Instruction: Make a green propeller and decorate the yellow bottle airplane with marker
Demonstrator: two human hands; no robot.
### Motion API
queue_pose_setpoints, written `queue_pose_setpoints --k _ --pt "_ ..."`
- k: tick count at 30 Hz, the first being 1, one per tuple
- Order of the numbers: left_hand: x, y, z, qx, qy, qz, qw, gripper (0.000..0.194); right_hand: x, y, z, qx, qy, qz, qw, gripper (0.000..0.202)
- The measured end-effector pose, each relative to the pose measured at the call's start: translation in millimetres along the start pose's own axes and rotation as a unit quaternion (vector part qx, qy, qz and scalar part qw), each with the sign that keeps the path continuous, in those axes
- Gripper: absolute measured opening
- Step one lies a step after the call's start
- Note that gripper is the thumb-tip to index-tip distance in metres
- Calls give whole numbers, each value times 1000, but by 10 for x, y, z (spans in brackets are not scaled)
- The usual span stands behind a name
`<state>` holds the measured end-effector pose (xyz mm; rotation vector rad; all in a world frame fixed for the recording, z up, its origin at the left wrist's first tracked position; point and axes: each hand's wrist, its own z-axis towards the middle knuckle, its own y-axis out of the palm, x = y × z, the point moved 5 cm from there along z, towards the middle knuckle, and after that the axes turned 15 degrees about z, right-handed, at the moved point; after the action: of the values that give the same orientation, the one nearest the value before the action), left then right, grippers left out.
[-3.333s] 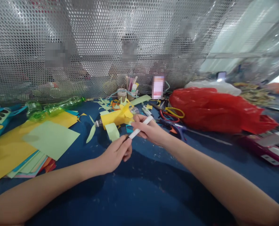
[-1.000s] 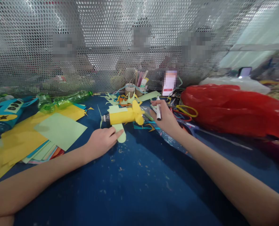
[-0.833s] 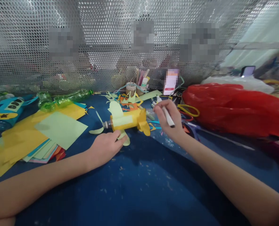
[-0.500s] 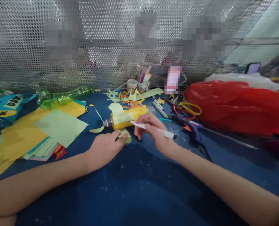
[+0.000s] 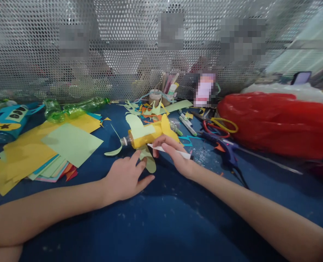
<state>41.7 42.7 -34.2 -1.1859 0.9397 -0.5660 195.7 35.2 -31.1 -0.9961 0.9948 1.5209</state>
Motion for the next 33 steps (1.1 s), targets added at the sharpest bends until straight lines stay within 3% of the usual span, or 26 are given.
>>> queue_pose_setpoints --k 4,13,28,33 --pt "14 5 -43 -24 -16 14 999 62 86 11 -44 22 34 23 999 7" --pt "55 17 -67 -48 -6 5 999 61 172 1 -12 59 90 -39 993 7" --pt "73 -20 -48 -66 3 33 997 54 219 -7 1 44 93 -56 993 15" --pt "75 -32 -46 -72 2 36 997 54 207 -49 28 84 82 -72 990 18"
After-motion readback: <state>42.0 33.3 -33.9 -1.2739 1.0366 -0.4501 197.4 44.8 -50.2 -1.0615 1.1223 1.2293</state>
